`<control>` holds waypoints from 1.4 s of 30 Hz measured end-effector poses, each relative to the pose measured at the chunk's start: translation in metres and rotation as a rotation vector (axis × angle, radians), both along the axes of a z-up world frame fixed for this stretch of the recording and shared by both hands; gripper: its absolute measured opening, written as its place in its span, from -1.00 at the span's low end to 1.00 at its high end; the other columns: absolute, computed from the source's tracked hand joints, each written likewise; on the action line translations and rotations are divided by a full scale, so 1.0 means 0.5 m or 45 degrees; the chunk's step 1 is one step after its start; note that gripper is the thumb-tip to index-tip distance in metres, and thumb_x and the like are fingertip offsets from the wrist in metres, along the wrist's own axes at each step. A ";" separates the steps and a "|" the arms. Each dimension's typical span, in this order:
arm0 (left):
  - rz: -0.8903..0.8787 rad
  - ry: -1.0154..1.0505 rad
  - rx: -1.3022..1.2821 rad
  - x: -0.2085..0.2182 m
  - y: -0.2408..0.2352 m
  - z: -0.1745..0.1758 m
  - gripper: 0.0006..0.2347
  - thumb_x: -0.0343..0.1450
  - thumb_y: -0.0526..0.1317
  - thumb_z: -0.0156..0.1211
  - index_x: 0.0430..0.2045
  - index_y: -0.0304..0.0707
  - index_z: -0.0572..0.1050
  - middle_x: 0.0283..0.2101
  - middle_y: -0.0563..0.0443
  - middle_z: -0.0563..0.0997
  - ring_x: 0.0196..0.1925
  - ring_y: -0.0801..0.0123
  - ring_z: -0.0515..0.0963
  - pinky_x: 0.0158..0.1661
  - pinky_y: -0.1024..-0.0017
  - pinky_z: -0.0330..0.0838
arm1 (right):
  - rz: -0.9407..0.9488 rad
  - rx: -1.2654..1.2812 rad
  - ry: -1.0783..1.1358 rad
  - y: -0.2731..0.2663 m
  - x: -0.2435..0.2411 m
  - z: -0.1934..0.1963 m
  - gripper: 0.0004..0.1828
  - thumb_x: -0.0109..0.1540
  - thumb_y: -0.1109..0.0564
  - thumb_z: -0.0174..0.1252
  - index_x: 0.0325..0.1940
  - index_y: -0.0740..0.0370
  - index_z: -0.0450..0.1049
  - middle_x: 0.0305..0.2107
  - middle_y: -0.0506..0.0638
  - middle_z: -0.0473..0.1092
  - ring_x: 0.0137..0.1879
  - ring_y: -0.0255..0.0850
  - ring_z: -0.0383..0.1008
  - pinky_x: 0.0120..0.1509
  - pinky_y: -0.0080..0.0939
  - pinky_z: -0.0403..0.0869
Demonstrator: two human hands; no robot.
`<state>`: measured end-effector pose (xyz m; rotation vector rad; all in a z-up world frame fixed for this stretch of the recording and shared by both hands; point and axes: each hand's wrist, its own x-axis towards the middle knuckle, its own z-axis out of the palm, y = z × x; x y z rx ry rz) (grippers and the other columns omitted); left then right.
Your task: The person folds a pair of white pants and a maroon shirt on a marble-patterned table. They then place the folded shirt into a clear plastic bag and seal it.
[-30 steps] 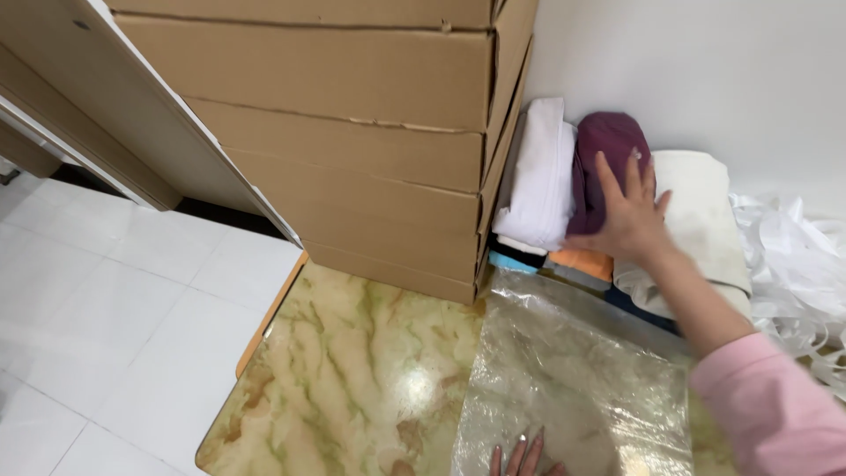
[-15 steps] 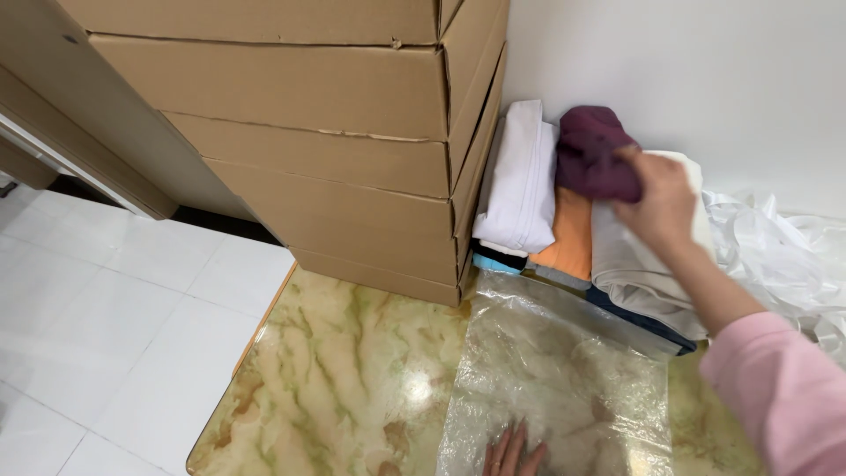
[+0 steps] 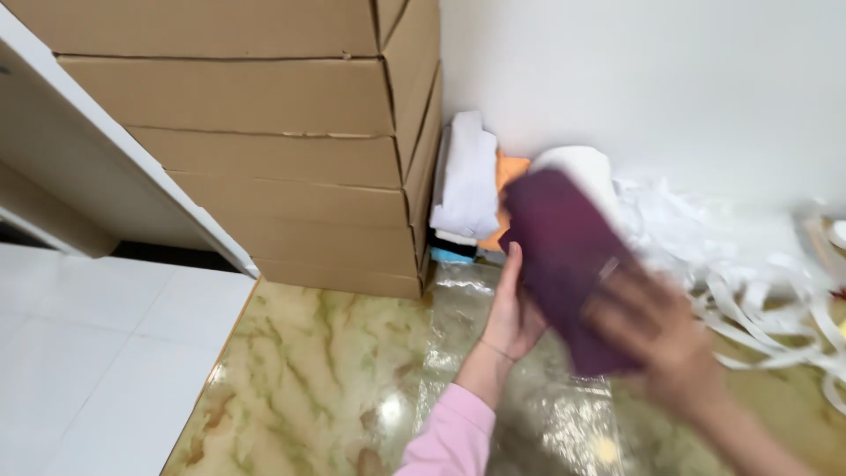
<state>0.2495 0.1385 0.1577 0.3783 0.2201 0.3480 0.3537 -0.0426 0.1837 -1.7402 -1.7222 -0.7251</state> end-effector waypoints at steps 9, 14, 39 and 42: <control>-0.039 0.745 0.306 -0.312 -0.181 -0.128 -0.44 0.25 -0.23 0.42 0.21 -0.24 0.51 0.12 -0.15 0.70 0.08 0.18 0.69 0.09 0.34 0.62 | -0.290 0.010 1.045 -0.210 -0.372 -0.194 0.13 -0.15 0.11 0.54 0.47 0.19 0.22 0.55 0.15 0.11 0.67 -0.04 0.05 0.72 0.01 0.02; -0.524 1.020 1.059 -0.421 -0.271 -0.069 -0.40 0.24 0.24 0.23 0.18 0.12 0.55 0.16 0.22 0.68 0.18 0.44 0.64 0.18 0.50 0.46 | -0.665 0.102 3.195 -0.268 -0.408 -0.327 -0.47 0.30 0.04 0.10 0.28 0.38 0.47 0.09 0.35 0.50 0.11 0.16 0.47 0.23 0.16 0.41; -0.604 -0.310 3.272 -0.451 -0.097 -0.499 -0.81 0.51 -0.26 0.11 -0.16 -0.43 0.61 -0.02 -0.26 0.54 -0.11 -0.08 0.55 -0.55 0.10 0.54 | -0.761 0.712 3.064 -0.428 -0.485 -0.479 -0.58 0.33 -0.01 0.12 0.16 0.32 0.49 0.01 0.17 0.52 0.05 0.01 0.50 0.20 -0.05 0.45; -0.771 -0.139 3.168 -0.431 -0.090 -0.468 -0.79 0.53 -0.12 0.12 -0.28 -0.25 0.61 -0.16 -0.08 0.59 -0.16 0.00 0.59 -0.42 0.05 0.51 | -0.915 0.728 3.189 -0.374 -0.554 -0.499 -0.65 0.22 -0.02 0.28 0.00 0.21 0.61 -0.20 0.19 0.59 -0.17 0.00 0.57 -0.06 -0.06 0.52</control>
